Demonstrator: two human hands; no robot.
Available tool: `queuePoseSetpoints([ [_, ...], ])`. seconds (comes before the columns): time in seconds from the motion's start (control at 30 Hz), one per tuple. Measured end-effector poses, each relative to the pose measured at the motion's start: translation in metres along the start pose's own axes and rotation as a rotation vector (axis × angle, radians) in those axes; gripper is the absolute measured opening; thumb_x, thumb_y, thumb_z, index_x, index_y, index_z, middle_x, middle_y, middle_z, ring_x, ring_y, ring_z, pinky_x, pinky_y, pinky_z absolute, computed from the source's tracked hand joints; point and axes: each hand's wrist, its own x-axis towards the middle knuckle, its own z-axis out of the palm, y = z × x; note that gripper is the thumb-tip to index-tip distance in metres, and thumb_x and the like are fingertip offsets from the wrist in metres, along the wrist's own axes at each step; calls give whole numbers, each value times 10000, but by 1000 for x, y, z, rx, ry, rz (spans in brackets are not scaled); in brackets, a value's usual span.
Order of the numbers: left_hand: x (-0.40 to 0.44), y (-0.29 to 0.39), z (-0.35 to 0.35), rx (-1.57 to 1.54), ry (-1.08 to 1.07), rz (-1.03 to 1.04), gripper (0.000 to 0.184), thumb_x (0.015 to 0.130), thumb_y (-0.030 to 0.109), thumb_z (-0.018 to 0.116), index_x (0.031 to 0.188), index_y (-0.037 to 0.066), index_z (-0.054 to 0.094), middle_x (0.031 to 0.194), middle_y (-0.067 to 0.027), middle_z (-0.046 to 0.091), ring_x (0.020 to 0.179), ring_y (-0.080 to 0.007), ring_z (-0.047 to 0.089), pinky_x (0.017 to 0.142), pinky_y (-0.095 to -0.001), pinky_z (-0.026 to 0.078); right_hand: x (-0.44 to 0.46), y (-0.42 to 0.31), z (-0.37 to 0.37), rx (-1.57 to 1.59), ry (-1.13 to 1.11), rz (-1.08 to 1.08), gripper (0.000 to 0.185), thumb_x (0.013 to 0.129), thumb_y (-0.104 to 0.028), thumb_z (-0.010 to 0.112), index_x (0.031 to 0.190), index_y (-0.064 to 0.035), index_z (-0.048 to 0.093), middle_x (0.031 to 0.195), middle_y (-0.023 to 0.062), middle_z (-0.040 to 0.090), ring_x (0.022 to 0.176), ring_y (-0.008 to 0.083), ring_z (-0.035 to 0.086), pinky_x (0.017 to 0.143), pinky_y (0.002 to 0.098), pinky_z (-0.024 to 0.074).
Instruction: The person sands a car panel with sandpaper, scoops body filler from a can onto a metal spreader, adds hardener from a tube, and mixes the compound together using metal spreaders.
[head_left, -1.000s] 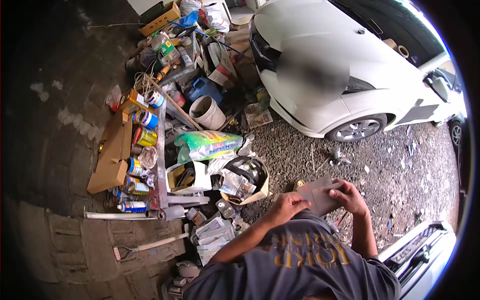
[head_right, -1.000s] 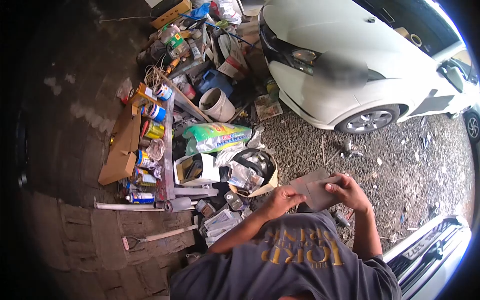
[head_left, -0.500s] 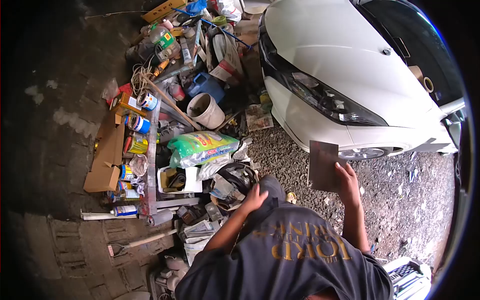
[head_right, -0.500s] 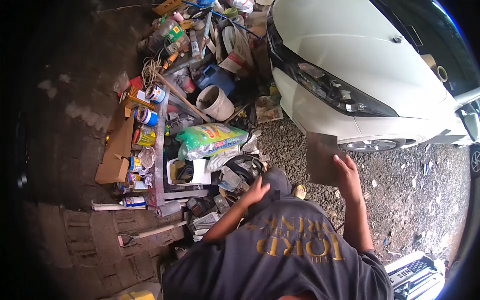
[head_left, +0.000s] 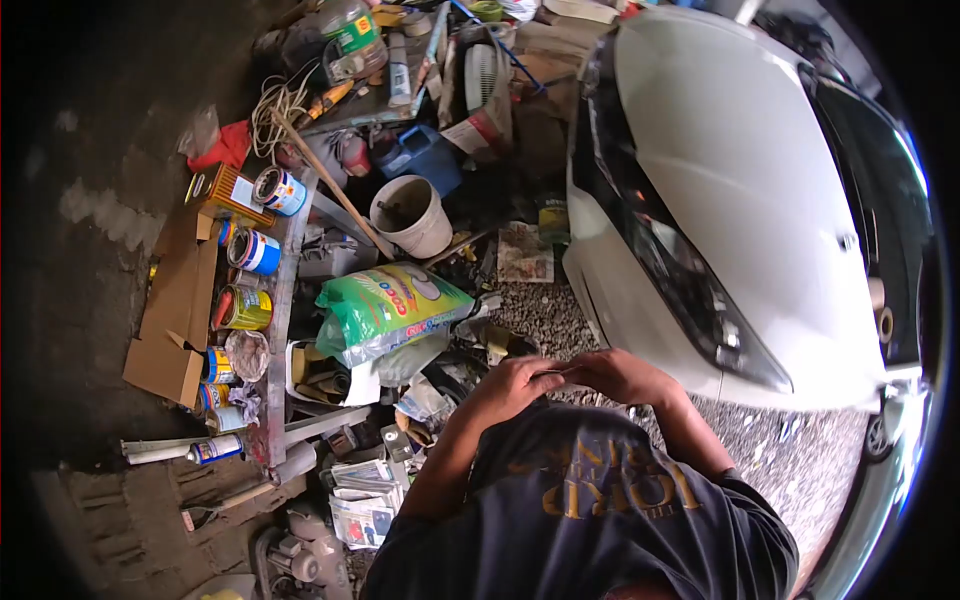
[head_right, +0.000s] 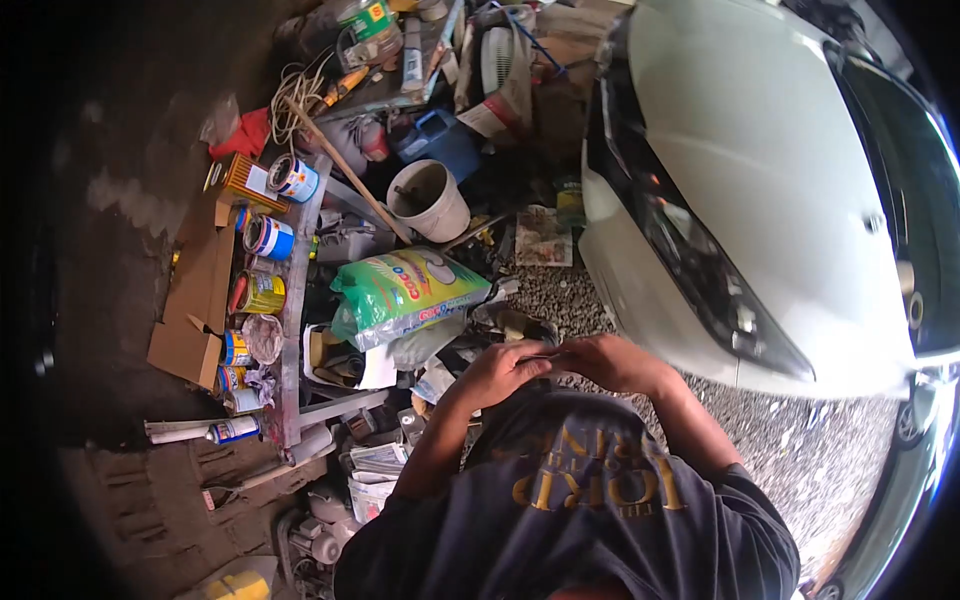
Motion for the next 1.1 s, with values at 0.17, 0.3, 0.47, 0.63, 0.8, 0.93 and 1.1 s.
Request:
queuePoseSetpoints([
  [0.17, 41, -37, -100, -301, 454, -319, 363, 1024, 337, 522, 1001, 17, 692, 808, -8, 656, 751, -99, 566, 655, -268, 471, 130, 9, -75, 443, 175, 130, 295, 984, -229, 614, 1179, -7, 623, 1029, 69, 683, 913, 131, 622, 812, 294, 518],
  [0.3, 47, -60, -170, -726, 1039, -394, 440, 994, 398, 536, 1200, 17, 611, 1116, -72, 663, 1000, -194, 630, 825, -323, 496, 209, -2, -129, 976, 468, 62, 464, 956, -285, 668, 1277, 26, 545, 1065, 90, 665, 961, 143, 624, 855, 296, 503],
  [0.47, 39, -43, -222, -1033, 1120, -67, 320, 922, 136, 649, 1215, 43, 560, 1211, -119, 611, 1070, -229, 619, 816, -411, 555, 269, -8, -153, 767, 680, 4, 451, 893, -153, 692, 1303, -41, 541, 1107, 90, 635, 1006, 148, 597, 876, 279, 465],
  [0.63, 20, -49, -222, -1052, 1352, -58, 309, 885, 61, 607, 1183, 52, 527, 1182, -84, 590, 1102, -213, 586, 934, -395, 516, 324, -62, -188, 889, 458, -224, 363, 879, 20, 500, 1225, 16, 607, 1259, 98, 596, 1230, 166, 494, 1079, 280, 287],
  [0.8, 9, -54, -223, -1211, 1512, 103, 475, 877, -8, 562, 1342, 42, 482, 1305, -103, 562, 1225, -218, 534, 1011, -389, 474, 388, -149, -185, 1322, -27, -309, 394, 886, -14, 549, 1278, 25, 553, 1123, 106, 660, 951, 197, 676, 797, 332, 579],
  [0.93, 20, -47, -218, -1261, 1654, 100, 381, 952, 118, 605, 1318, 60, 512, 1257, -88, 605, 1151, -243, 589, 1012, -423, 461, 466, -145, -132, 1341, -439, 81, 172, 988, -242, 587, 855, -132, 582, 637, 37, 609, 559, 138, 570, 483, 274, 400],
  [1.1, 63, -52, -231, -1232, 1652, 70, 386, 974, 184, 591, 1332, 66, 508, 1247, -91, 608, 1137, -225, 596, 956, -413, 503, 528, -140, -83, 867, -413, 162, 205, 957, -151, 624, 1151, -89, 604, 862, 7, 674, 678, 147, 632, 599, 292, 526],
])
